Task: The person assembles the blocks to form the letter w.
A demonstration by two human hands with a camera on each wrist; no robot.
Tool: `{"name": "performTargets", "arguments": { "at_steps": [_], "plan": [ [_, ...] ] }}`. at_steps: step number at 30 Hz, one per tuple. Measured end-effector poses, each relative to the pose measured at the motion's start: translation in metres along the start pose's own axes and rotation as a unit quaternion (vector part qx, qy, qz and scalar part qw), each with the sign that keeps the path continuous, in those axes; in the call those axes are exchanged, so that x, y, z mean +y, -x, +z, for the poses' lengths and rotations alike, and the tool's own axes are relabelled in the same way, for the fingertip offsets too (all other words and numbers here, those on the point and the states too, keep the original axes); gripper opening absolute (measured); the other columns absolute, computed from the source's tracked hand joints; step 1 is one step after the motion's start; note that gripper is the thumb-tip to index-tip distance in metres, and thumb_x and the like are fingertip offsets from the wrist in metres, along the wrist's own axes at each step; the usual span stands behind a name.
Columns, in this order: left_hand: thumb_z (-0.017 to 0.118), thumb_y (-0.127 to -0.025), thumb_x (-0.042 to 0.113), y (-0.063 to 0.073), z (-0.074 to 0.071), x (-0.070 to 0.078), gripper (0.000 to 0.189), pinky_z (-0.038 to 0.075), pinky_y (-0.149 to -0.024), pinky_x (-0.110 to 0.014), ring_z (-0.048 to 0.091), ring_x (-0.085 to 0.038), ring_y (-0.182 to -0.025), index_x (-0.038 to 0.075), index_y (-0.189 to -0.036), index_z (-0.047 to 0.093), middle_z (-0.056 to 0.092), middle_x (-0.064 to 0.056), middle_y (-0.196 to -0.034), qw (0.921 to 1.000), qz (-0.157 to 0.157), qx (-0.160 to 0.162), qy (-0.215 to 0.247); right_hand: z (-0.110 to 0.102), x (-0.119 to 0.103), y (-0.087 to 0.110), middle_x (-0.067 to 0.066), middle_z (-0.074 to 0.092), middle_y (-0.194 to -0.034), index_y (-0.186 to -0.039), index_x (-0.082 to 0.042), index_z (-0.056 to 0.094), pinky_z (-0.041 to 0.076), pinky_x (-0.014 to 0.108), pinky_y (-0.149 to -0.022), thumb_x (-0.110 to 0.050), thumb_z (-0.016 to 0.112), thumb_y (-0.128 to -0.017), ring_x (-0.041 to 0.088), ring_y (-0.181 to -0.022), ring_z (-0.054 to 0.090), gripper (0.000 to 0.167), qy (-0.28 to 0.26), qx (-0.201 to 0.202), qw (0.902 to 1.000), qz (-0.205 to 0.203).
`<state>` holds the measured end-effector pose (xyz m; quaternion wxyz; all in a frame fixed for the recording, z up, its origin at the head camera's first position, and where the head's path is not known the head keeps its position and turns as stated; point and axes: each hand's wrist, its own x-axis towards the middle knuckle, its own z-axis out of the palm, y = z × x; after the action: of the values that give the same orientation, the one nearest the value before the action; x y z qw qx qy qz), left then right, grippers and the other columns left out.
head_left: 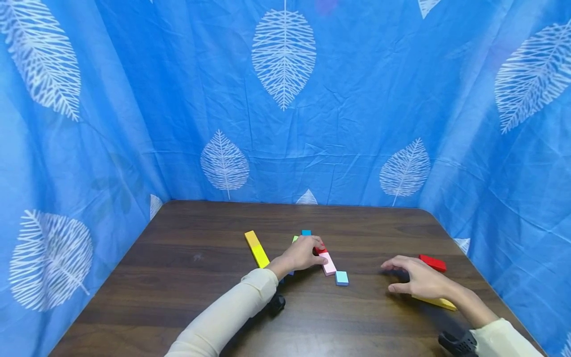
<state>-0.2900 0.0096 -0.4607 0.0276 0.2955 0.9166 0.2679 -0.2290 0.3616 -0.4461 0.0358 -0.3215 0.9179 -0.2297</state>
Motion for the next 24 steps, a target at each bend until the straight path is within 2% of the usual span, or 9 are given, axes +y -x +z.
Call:
{"name": "performTargets", "arguments": {
  "at_steps": [4,7,11,15,20,24],
  "plan": [
    [0.083,-0.092,0.027,0.0,0.001,0.0,0.041,0.046,-0.105,-0.025,0.057,-0.016,-0.129,0.006,-0.126,0.076,0.067,-0.001,-0.132,1.0,0.002,0.0,-0.001,-0.008,0.012,0.018,-0.001,0.067,-0.118,-0.125,-0.009,0.069,0.054,0.036,-0.086,-0.034,0.084,-0.089,0.019,-0.103,0.063,0.047,0.011,0.004,0.9999,-0.001],
    [0.083,-0.091,0.027,0.001,0.001,0.001,0.04,0.047,-0.104,-0.025,0.058,-0.017,-0.128,0.006,-0.125,0.076,0.067,-0.001,-0.132,1.0,-0.003,0.0,0.0,-0.013,0.02,0.028,0.001,0.067,-0.12,-0.127,-0.007,0.067,0.054,0.033,-0.086,-0.032,0.085,-0.088,0.017,-0.104,0.062,0.049,-0.006,0.001,0.9999,0.008],
    [0.083,-0.091,0.028,0.002,-0.001,0.0,0.041,0.047,-0.104,-0.027,0.058,-0.018,-0.129,0.007,-0.125,0.076,0.067,-0.002,-0.133,0.9999,-0.013,0.004,0.001,-0.02,0.027,0.036,0.008,0.064,-0.126,-0.132,-0.004,0.064,0.054,0.03,-0.088,-0.029,0.084,-0.089,0.016,-0.106,0.06,0.054,-0.054,-0.032,0.9973,0.037],
    [0.083,-0.091,0.028,0.002,-0.001,-0.001,0.042,0.047,-0.105,-0.026,0.058,-0.018,-0.128,0.007,-0.126,0.076,0.067,-0.002,-0.133,0.9998,-0.017,0.004,0.003,-0.027,0.031,0.043,0.014,0.059,-0.129,-0.135,0.0,0.06,0.052,0.027,-0.088,-0.022,0.083,-0.089,0.016,-0.106,0.057,0.057,-0.109,-0.079,0.9894,0.056],
    [0.083,-0.091,0.028,0.002,-0.001,0.001,0.041,0.046,-0.105,-0.026,0.057,-0.017,-0.128,0.006,-0.125,0.076,0.068,-0.002,-0.132,0.9999,-0.01,-0.001,0.005,-0.033,0.038,0.052,0.015,0.055,-0.129,-0.136,0.005,0.054,0.049,0.023,-0.087,-0.014,0.083,-0.087,0.01,-0.104,0.053,0.06,-0.152,-0.122,0.9796,0.048],
    [0.083,-0.091,0.028,0.002,0.0,0.001,0.041,0.047,-0.104,-0.026,0.058,-0.017,-0.128,0.007,-0.125,0.076,0.068,-0.001,-0.132,1.0,-0.008,-0.001,0.005,-0.032,0.041,0.057,0.011,0.055,-0.12,-0.132,0.006,0.053,0.048,0.024,-0.081,-0.009,0.084,-0.082,0.012,-0.096,0.052,0.06,-0.178,-0.129,0.9749,0.039]
  ]
}}
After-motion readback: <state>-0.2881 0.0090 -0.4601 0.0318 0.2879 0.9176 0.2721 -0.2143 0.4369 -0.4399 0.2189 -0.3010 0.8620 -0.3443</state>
